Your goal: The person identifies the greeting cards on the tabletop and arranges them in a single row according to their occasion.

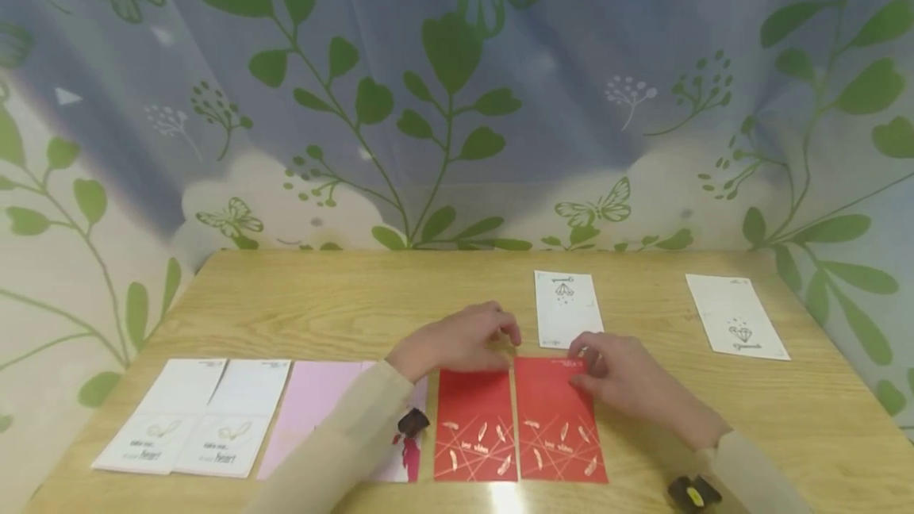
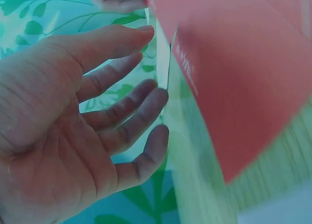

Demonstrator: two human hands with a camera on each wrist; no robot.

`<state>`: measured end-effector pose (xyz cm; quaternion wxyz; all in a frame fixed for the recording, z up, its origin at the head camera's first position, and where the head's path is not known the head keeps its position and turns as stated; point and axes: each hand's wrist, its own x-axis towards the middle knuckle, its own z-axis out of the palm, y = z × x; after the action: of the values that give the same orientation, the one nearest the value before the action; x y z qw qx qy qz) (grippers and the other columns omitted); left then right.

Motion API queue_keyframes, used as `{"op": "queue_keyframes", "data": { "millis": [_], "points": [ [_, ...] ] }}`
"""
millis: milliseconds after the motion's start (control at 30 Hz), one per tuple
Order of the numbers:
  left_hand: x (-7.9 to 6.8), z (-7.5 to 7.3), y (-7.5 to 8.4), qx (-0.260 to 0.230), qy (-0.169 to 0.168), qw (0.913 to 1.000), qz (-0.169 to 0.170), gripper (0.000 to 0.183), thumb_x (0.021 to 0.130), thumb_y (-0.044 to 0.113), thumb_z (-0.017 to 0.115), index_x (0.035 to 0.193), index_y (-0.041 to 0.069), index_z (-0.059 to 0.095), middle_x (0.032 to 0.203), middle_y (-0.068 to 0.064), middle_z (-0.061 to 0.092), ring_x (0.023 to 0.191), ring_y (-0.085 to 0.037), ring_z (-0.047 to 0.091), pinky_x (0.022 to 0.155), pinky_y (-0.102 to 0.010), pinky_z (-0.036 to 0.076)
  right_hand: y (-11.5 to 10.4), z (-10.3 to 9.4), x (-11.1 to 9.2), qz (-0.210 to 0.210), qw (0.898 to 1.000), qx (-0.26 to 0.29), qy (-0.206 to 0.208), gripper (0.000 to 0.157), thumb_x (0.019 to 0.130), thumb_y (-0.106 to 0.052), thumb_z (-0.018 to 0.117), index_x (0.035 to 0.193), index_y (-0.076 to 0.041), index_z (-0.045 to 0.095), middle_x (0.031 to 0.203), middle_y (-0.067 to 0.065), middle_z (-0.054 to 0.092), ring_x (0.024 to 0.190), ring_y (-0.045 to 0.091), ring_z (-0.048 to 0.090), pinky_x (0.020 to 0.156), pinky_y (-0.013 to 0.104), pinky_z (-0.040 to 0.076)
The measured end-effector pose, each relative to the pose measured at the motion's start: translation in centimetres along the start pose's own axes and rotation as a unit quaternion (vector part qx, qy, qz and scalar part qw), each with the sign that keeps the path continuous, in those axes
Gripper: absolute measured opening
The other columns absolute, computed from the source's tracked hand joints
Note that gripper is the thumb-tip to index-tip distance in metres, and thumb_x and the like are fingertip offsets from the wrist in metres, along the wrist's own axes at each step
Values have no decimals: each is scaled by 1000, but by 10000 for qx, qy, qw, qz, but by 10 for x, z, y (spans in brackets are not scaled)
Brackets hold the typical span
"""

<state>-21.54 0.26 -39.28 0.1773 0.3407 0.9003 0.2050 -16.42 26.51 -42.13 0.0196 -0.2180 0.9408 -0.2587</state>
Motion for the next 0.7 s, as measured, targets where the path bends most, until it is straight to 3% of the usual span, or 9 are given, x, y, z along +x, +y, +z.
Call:
{"op": "queue_keyframes", "data": {
  "millis": [200, 367, 533, 700],
  "points": [
    [-25, 0, 0, 246, -169, 9995, -93, 27, 92, 23, 77, 117, 19, 69, 109, 2, 61, 94, -7, 53, 82, -21, 51, 0, 0, -4, -331, 9983, -200, 424, 27, 79, -14, 87, 100, -12, 70, 93, -2, 68, 67, -5, 57, 60, 20, 51],
    [-42, 4, 1, 428, -301, 9986, -111, 31, 92, 25, 78, 122, 20, 69, 110, 4, 60, 94, -6, 52, 88, -22, 50, -3, -3, -9, -643, 9954, -378, 600, 30, 77, -18, 89, 101, -15, 72, 95, -5, 69, 74, 0, 59, 60, 20, 51],
    [-50, 10, 3, 435, -386, 9981, -220, 44, 88, 28, 82, 130, 21, 68, 113, 3, 58, 94, -6, 52, 89, -22, 51, -10, 1, -14, -1049, 9903, -911, 56, 38, 78, -31, 89, 110, -21, 72, 106, -8, 69, 92, 13, 63, 78, 33, 59],
    [-51, 15, 4, 487, -399, 9974, -361, 51, 85, 32, 85, 132, 25, 67, 114, 4, 57, 93, -5, 51, 86, -21, 51, -17, 7, -16, -941, 9864, -1272, -440, 42, 80, -42, 86, 115, -25, 73, 115, -5, 66, 102, 18, 61, 87, 43, 58]
  ]
}}
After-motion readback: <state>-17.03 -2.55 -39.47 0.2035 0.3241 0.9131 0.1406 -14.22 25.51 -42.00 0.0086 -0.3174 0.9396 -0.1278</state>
